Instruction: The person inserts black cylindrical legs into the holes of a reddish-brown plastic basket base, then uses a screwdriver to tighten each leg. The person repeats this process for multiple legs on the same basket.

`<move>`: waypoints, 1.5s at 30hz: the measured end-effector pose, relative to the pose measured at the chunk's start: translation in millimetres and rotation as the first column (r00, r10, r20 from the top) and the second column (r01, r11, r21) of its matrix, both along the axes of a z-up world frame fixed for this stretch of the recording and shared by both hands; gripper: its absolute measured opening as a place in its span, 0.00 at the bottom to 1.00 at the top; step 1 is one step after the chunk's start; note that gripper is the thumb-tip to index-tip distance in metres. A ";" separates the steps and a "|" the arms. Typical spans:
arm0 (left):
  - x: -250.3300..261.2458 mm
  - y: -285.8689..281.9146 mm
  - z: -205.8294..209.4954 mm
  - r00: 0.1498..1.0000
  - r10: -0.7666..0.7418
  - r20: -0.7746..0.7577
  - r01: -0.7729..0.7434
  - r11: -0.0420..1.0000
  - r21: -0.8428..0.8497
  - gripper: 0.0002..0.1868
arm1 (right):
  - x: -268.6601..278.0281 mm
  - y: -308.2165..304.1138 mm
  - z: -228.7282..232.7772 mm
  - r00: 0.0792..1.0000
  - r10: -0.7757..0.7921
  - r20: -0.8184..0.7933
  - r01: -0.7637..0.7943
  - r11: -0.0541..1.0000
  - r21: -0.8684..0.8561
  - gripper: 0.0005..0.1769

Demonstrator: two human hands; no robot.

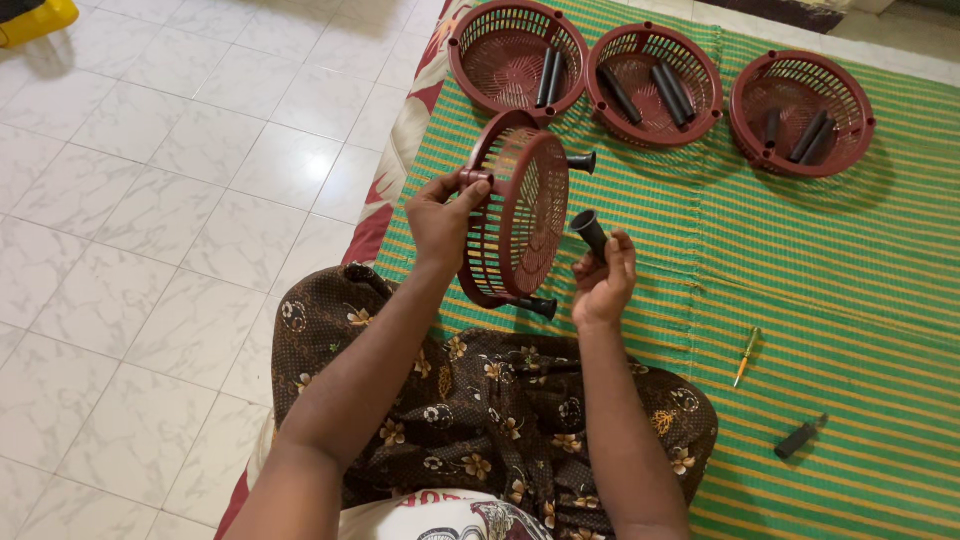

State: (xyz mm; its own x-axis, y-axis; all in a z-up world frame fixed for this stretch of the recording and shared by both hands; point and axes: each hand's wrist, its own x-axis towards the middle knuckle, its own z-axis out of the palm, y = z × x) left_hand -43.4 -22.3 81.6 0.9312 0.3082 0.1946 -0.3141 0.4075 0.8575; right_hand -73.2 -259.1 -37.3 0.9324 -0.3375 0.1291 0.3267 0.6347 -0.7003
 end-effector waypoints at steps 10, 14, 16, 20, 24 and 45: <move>-2.6 11.0 -8.0 0.972 -0.143 -0.189 0.110 0.979 -0.174 0.10 | -4.1 -0.8 5.9 0.987 0.161 -0.005 -0.160 0.985 0.066 0.21; -1.9 18.6 -17.3 0.947 -0.287 -0.143 0.245 0.936 -0.254 0.08 | -9.8 4.2 22.3 0.982 0.186 -0.042 -0.184 0.981 0.057 0.23; -4.5 20.3 -20.7 0.934 -0.348 -0.080 0.309 0.900 -0.308 0.07 | -11.1 8.3 31.2 0.979 0.200 -0.037 -0.201 0.979 -0.028 0.25; -12.6 18.7 -18.1 0.907 -0.413 -0.075 0.362 0.860 -0.358 0.07 | -9.8 13.8 38.8 0.965 0.255 -0.057 -0.260 0.960 -0.106 0.26; -12.6 20.0 -9.4 0.863 -0.485 -0.145 0.420 0.846 -0.328 0.07 | -10.6 11.9 30.5 0.947 0.322 -0.023 -0.322 0.946 -0.041 0.19; -24.9 -0.2 12.3 0.964 -0.178 -0.196 0.183 0.983 0.009 0.23 | -13.7 8.1 43.2 0.953 0.299 0.045 -0.298 0.954 -0.026 0.29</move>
State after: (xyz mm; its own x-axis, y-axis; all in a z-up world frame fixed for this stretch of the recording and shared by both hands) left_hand -68.3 -22.6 93.8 0.9916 0.1289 0.0106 -0.0640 0.4183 0.9061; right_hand -86.9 -250.9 5.8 0.9828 -0.0418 0.1800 0.1580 0.6956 -0.7008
